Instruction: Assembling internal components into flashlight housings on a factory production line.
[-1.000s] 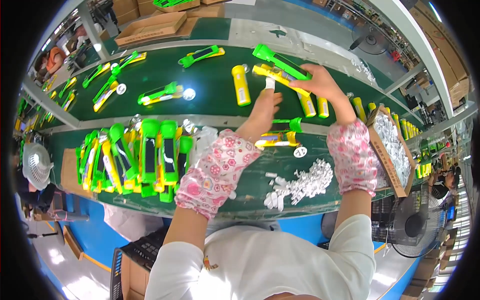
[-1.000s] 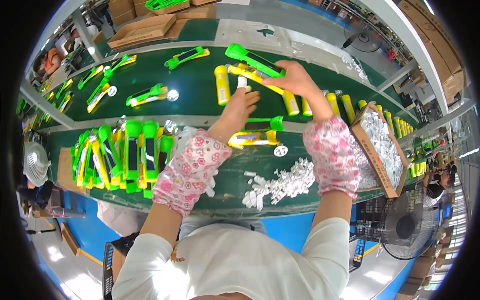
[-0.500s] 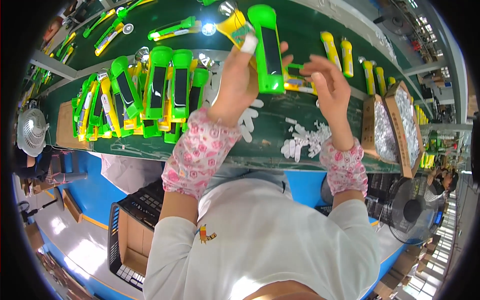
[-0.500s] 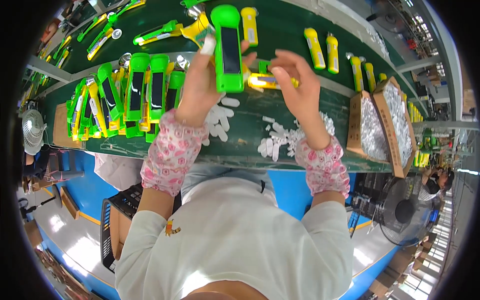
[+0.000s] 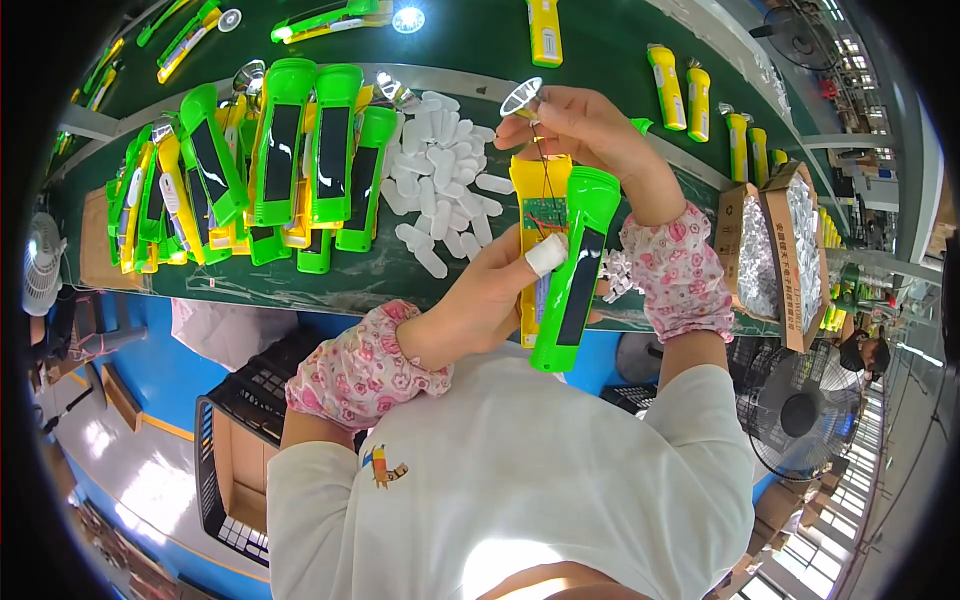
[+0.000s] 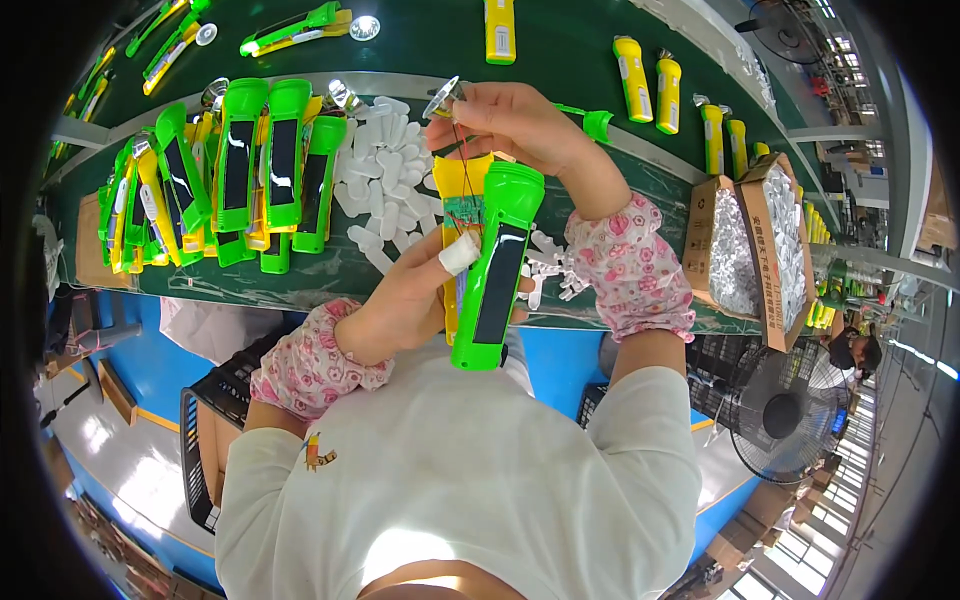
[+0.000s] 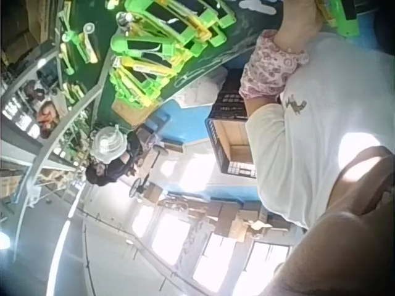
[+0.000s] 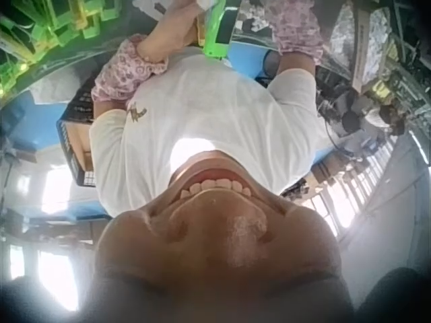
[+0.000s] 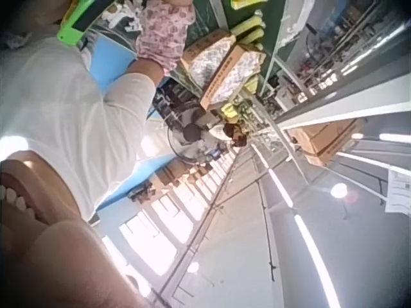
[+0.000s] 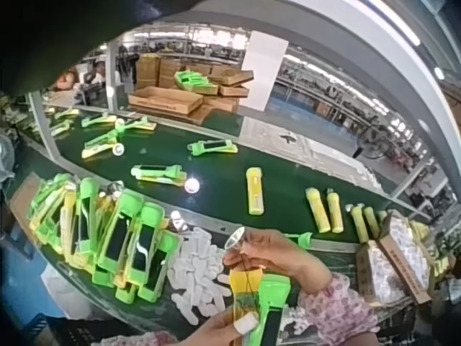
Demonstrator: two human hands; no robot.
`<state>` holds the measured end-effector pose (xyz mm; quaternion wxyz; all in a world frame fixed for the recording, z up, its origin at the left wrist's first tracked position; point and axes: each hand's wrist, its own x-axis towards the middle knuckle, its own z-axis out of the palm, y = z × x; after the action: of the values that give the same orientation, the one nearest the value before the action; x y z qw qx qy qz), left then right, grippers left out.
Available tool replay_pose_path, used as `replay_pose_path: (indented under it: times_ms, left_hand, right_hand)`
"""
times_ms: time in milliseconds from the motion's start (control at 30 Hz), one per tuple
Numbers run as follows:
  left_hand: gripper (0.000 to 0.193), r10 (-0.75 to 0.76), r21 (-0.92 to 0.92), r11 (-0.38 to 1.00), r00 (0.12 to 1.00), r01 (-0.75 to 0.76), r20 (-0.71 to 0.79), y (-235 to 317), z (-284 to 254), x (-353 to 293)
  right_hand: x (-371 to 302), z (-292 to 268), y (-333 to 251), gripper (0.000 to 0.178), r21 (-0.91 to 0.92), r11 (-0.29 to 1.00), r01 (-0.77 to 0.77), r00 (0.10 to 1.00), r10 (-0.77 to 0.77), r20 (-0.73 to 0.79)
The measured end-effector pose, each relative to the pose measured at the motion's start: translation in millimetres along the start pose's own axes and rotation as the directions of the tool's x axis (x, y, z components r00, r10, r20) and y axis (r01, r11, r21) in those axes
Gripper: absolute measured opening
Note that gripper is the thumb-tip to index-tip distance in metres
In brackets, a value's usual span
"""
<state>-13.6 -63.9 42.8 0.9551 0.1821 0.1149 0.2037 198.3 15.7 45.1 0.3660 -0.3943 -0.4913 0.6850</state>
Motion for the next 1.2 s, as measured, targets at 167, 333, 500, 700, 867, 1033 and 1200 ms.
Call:
replay_pose_path:
  times_ms: [167,333,500,700,867,1033,1200]
  left_hand:
    - [0.048,0.100,0.055,0.994,0.995,-0.099,-0.018,8,-24,2]
    - [0.059,0.174,-0.151,0.971,0.981,-0.185,-0.083,46,-49,-1]
    - [0.058,0.258,-0.057,0.962,0.960,-0.266,-0.110,57,-67,7]
    - [0.057,0.265,-0.190,0.948,0.964,-0.255,0.032,63,-63,11]
    - [0.056,0.343,-0.208,0.922,0.938,-0.326,0.050,56,-62,9]
    - [0.057,0.295,-0.126,0.950,0.954,-0.287,0.046,36,-64,27]
    - [0.052,0.303,-0.065,0.953,0.945,-0.297,0.123,27,-48,35]
  right_hand:
    - [-17,-23,18,0.035,-0.357,0.929,-0.095,0.908,-0.066,-0.413]
    - [-45,5,68,0.025,-0.893,0.450,0.012,0.928,-0.338,-0.158]
    - [-21,41,98,0.025,-0.969,0.248,-0.019,0.886,-0.445,-0.131]
    - [-28,33,100,0.016,-0.988,0.111,-0.107,0.881,-0.450,-0.146]
    - [-56,25,53,0.018,-0.191,0.981,-0.042,0.902,-0.045,-0.430]
    - [-62,34,-3,0.026,-0.266,0.949,0.168,0.868,-0.270,-0.417]
    - [-49,77,-33,0.031,-0.691,0.702,0.173,0.857,-0.453,-0.245]
